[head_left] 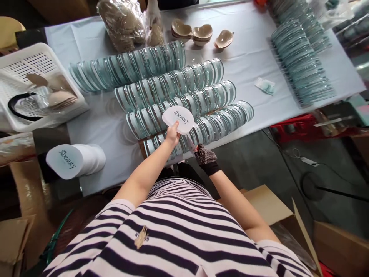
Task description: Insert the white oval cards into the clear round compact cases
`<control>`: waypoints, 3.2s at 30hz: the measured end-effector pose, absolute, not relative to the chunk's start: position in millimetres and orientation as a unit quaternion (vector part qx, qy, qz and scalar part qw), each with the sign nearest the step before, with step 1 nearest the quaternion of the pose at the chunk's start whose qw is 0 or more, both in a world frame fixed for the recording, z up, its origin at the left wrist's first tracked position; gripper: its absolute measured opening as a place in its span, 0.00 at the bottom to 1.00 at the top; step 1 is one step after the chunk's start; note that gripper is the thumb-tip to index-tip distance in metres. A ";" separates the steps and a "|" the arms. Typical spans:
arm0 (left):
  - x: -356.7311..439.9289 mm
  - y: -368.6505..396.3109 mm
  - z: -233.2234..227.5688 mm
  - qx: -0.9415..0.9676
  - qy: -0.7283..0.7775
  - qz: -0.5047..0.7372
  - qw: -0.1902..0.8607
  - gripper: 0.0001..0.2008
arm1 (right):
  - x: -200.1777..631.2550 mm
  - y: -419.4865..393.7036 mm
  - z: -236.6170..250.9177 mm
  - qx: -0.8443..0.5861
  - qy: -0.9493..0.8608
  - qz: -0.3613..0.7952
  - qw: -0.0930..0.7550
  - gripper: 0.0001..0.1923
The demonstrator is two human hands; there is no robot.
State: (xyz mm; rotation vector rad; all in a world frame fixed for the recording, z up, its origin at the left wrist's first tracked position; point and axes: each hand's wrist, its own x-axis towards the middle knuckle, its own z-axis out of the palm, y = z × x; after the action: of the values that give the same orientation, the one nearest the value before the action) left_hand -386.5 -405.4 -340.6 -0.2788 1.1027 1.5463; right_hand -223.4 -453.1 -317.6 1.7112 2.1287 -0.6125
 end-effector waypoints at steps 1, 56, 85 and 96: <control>-386.6 -405.4 -341.0 -0.119 0.467 0.662 0.574 0.20 | -222.0 -455.4 -320.6 0.600 0.754 -0.213 0.161 0.17; -434.6 -435.7 -345.2 -0.091 0.520 0.654 0.542 0.13 | -270.1 -477.2 -325.3 0.587 0.748 -0.212 0.225 0.20; -421.1 -439.4 -361.0 -0.055 0.551 0.684 0.475 0.12 | -272.3 -451.1 -333.3 0.541 0.581 -0.576 0.194 0.14; -427.5 -474.5 -332.7 -0.020 0.519 0.634 0.572 0.09 | -300.0 -423.6 -298.7 0.508 0.817 -0.236 -0.139 0.31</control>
State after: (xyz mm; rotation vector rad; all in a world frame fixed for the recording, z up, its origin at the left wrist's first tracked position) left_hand -427.5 -474.5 -332.7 -0.0472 1.2180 1.4879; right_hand -300.0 -423.6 -298.7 1.7550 2.8211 -0.8163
